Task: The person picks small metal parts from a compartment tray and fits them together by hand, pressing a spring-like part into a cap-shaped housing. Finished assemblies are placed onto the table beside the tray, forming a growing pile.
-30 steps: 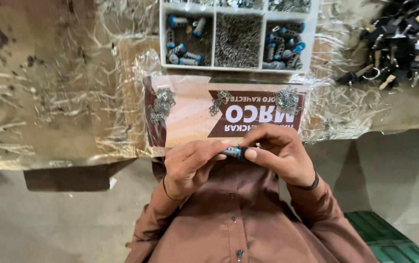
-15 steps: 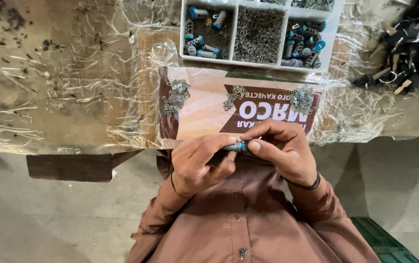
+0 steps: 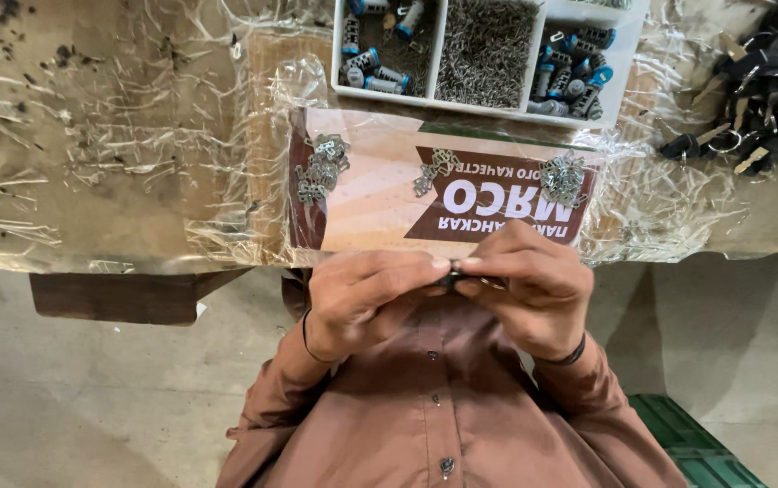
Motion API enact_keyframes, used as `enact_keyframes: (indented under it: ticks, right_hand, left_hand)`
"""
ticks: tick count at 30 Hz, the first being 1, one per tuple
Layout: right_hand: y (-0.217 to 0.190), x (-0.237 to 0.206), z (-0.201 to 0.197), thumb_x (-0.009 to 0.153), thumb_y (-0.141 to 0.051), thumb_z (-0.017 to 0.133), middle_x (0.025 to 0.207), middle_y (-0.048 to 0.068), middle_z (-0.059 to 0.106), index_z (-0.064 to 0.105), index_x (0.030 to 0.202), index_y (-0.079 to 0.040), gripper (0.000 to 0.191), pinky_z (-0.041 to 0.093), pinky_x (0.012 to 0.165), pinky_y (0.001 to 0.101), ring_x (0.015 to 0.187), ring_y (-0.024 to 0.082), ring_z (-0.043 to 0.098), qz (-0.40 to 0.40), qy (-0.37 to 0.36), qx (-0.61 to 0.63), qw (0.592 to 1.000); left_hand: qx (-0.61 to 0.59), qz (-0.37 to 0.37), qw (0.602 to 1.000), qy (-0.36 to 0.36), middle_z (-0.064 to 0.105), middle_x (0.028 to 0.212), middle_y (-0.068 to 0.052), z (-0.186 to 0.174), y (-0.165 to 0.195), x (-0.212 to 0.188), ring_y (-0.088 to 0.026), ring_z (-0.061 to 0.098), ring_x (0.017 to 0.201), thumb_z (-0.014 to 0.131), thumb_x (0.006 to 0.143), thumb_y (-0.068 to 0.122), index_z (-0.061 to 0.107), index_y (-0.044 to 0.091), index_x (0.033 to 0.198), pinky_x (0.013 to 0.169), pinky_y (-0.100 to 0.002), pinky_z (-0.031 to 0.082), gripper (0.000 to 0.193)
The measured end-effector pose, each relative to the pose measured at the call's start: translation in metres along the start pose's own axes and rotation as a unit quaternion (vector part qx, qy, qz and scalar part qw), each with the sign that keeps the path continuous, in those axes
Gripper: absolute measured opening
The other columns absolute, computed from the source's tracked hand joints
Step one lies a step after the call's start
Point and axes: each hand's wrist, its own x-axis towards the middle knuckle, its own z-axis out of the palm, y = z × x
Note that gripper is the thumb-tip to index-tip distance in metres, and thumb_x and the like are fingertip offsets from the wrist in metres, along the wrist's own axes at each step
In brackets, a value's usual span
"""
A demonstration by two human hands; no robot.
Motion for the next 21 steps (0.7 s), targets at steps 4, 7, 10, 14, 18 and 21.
enact_keyframes:
  ticks: [4, 7, 10, 14, 18, 21]
  right_hand:
    - [0.005, -0.011, -0.028, 0.095, 0.005, 0.073, 0.105, 0.009, 0.073, 0.075, 0.118, -0.004, 0.025, 0.059, 0.066, 0.0243, 0.078, 0.014, 0.071, 0.025, 0.22, 0.029, 0.975]
    - [0.012, -0.019, -0.033, 0.1, 0.001, 0.075, 0.105, 0.011, 0.073, 0.07, 0.118, -0.003, 0.02, 0.061, 0.075, 0.0281, 0.085, 0.017, 0.071, 0.043, 0.122, -0.195, 0.972]
    - [0.027, -0.02, -0.019, 0.098, -0.004, 0.077, 0.101, 0.01, 0.076, 0.073, 0.111, -0.004, 0.014, 0.052, 0.081, 0.0322, 0.092, 0.02, 0.071, -0.003, 0.096, -0.343, 0.934]
    - [0.036, -0.016, 0.0, 0.101, -0.005, 0.076, 0.105, 0.009, 0.073, 0.074, 0.113, -0.003, 0.013, 0.05, 0.088, 0.0339, 0.101, 0.024, 0.064, -0.018, 0.126, -0.416, 0.9]
    - [0.04, -0.008, 0.009, 0.098, -0.005, 0.078, 0.111, 0.009, 0.068, 0.076, 0.114, -0.004, 0.016, 0.048, 0.091, 0.0381, 0.101, 0.026, 0.06, -0.041, 0.13, -0.501, 0.855]
    - [0.038, -0.005, 0.012, 0.089, -0.007, 0.079, 0.114, 0.013, 0.064, 0.074, 0.112, -0.001, 0.024, 0.048, 0.091, 0.0419, 0.103, 0.031, 0.057, -0.082, 0.175, -0.502, 0.843]
  left_hand:
    - [-0.106, -0.045, 0.976, 0.187, 0.077, 0.111, -0.01, -0.025, -0.01, -0.01, -0.016, 0.076, 0.084, 0.073, 0.104, 0.008, 0.071, 0.011, 0.127, 0.072, -0.026, 0.065, 0.023]
    - [-0.033, -0.05, 0.982, 0.18, 0.078, 0.105, -0.01, -0.021, -0.022, -0.008, -0.011, 0.075, 0.076, 0.074, 0.1, 0.01, 0.072, 0.011, 0.122, 0.066, -0.021, 0.059, 0.022]
    - [0.035, -0.07, 0.992, 0.095, 0.078, 0.107, -0.011, -0.005, -0.016, -0.008, -0.013, 0.076, 0.081, 0.078, 0.096, 0.007, 0.071, 0.009, 0.12, 0.07, -0.022, 0.059, 0.025]
    - [0.017, -0.119, 0.991, 0.058, 0.076, 0.109, -0.011, 0.011, 0.001, -0.002, -0.019, 0.077, 0.093, 0.079, 0.096, 0.004, 0.069, 0.006, 0.12, 0.08, -0.027, 0.062, 0.026]
    - [0.032, -0.11, 0.991, 0.065, 0.076, 0.109, -0.01, 0.017, 0.007, 0.007, -0.021, 0.078, 0.094, 0.082, 0.095, 0.004, 0.068, 0.005, 0.12, 0.081, -0.029, 0.062, 0.029]
    - [0.063, -0.078, 0.993, 0.066, 0.076, 0.109, -0.01, 0.02, 0.005, 0.009, -0.023, 0.078, 0.095, 0.084, 0.093, 0.005, 0.068, 0.007, 0.12, 0.081, -0.03, 0.061, 0.031]
